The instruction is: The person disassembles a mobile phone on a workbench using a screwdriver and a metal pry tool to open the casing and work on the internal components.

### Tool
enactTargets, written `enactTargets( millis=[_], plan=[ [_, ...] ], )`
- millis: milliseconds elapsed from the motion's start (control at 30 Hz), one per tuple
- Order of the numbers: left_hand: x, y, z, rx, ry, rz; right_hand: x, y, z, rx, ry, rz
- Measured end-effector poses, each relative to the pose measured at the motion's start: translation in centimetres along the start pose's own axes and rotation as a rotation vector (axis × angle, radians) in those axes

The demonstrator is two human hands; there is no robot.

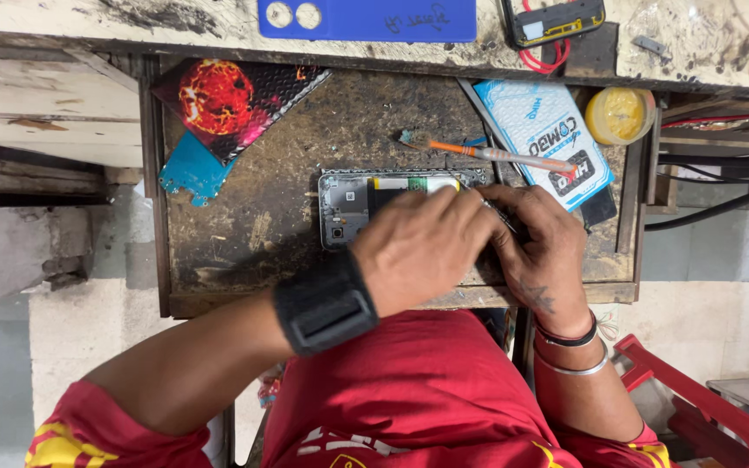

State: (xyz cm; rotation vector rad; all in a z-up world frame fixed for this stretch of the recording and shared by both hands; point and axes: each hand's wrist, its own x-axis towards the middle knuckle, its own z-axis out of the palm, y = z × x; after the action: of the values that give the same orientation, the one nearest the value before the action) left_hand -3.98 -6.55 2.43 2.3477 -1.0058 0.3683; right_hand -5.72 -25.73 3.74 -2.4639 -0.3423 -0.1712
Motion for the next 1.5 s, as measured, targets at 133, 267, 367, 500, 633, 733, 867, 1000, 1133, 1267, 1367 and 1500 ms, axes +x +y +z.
enactTargets(
  millis=[133, 267, 367, 500, 633, 733, 867, 1000, 1133, 1267, 1367, 1500],
  plan=[
    [-1.0, -4.3, -1.9, 0.060, 0.033, -0.219, 0.0, -0.1, 0.0, -0.010, 0.003, 0.040],
    [-0.2, -8.5, -2.7, -0.012, 0.028, -0.470, 0.1, -0.3, -0.2, 0.034, 0.003, 0.010],
    [0.2, -9.7, -2.5, -0.055, 0.052, -0.511, 0.2, -0.2, -0.1, 0.024, 0.012, 0.031],
    [0.8, -10.7, -2.1, -0.004, 0.013, -0.529, 0.0, -0.2, -0.1, 0.031, -0.002, 0.047],
    [0.8, -11.1, -1.6, 0.023, 0.010, -0.548, 0.2, -0.2, -0.2, -0.010, -0.007, 0.026],
    [0.4, -11.3, -1.2, 0.026, 0.044, -0.531, 0.1, 0.0, -0.2, 0.020, -0.005, 0.026],
    [-0.1, -11.3, -1.6, -0.056, 0.150, -0.461, -0.1, 0.2, -0.2, 0.027, 0.007, 0.034],
    [-0.4, -10.5, -2.8, -0.135, 0.116, -0.441, -0.8, 1.1, -0.1, 0.092, 0.069, 0.005],
    [-1.2, -8.8, -3.6, -0.260, 0.131, -0.350, -2.1, 2.5, 0.5, 0.212, 0.188, 0.101],
    [-0.8, -7.3, -3.8, -0.285, 0.116, -0.178, -3.3, 1.7, -0.9, 0.252, 0.232, 0.112],
    [-0.5, -6.5, -3.9, -0.176, 0.123, -0.058, -3.8, 0.1, -2.9, -0.013, 0.131, -0.012],
    [-0.5, -5.8, -3.5, -0.156, 0.103, 0.022, -3.7, -2.5, -4.7, -0.243, 0.046, -0.010]
  ],
)
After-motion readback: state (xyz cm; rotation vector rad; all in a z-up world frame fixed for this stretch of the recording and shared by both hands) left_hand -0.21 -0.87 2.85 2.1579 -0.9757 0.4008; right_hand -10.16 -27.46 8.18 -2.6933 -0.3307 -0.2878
